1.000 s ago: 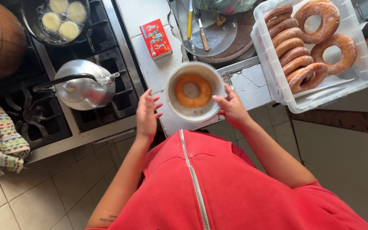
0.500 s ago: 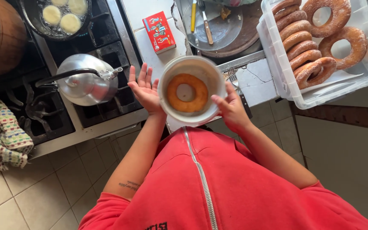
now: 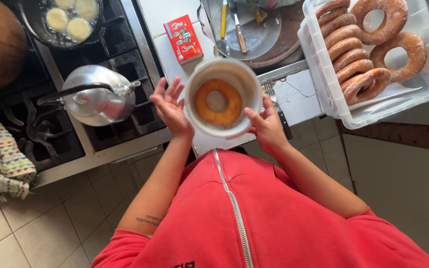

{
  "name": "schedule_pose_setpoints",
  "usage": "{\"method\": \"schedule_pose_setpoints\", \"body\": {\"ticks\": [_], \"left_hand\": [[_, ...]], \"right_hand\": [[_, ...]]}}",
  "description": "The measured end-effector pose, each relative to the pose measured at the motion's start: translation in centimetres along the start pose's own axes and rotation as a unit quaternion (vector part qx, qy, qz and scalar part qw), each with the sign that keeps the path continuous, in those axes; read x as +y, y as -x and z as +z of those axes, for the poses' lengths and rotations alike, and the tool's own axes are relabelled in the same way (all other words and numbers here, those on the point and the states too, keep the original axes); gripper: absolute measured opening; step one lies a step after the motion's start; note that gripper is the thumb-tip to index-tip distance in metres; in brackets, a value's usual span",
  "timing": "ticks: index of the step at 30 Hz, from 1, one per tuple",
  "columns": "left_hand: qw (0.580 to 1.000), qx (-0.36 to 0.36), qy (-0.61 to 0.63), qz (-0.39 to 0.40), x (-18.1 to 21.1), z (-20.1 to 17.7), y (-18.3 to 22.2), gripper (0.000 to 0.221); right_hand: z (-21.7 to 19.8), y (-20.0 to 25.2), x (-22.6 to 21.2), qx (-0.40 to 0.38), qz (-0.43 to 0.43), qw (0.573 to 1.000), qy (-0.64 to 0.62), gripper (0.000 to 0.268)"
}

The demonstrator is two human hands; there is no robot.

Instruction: The person is frying dough pieces in oil to make donuts and then coating them in sugar.

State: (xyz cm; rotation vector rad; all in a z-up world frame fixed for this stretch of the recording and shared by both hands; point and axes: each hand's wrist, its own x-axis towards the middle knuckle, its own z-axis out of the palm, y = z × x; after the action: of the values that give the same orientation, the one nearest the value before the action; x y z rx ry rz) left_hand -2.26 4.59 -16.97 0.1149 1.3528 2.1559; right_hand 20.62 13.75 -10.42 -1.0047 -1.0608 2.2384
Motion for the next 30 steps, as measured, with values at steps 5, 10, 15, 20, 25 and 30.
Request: {"method": "schedule_pose_setpoints", "body": {"ticks": [5,10,15,20,25,30], "left_hand": [[0.987,-0.078,-0.136,-0.033,0.2,-2.2,0.6,0.057],[0.934,-0.083,-0.347,0.031,1.7,-1.7,3.1,0.029],[0.933,-0.047,-0.353,0.058,0.8,-2.0,3.4,0.022],[0.928,-0.052,-0.359,0.084,1.3,-1.7,4.0,0.018],[0.932,-0.055,-0.348,0.081,1.5,-2.4,5.1,0.017],[0.943,-0.076,-0.317,0.062,1.3,-2.8,5.0,0.017]], "right_hand": [[-0.9,-0.8,1.0,0.021,0.059,0.998,0.017,0.053],[-2.0,-0.4,3.1,0.024,0.053,0.977,0.207,0.045],[-1.5,-0.4,3.4,0.078,-0.068,0.976,0.192,0.048],[-1.0,-0.5,2.8,0.086,-0.094,0.971,0.202,0.042],[-0.5,0.6,1.8,0.097,-0.094,0.966,0.219,0.041],[-1.3,-0.1,3.2,0.085,-0.074,0.972,0.204,0.039]]}}
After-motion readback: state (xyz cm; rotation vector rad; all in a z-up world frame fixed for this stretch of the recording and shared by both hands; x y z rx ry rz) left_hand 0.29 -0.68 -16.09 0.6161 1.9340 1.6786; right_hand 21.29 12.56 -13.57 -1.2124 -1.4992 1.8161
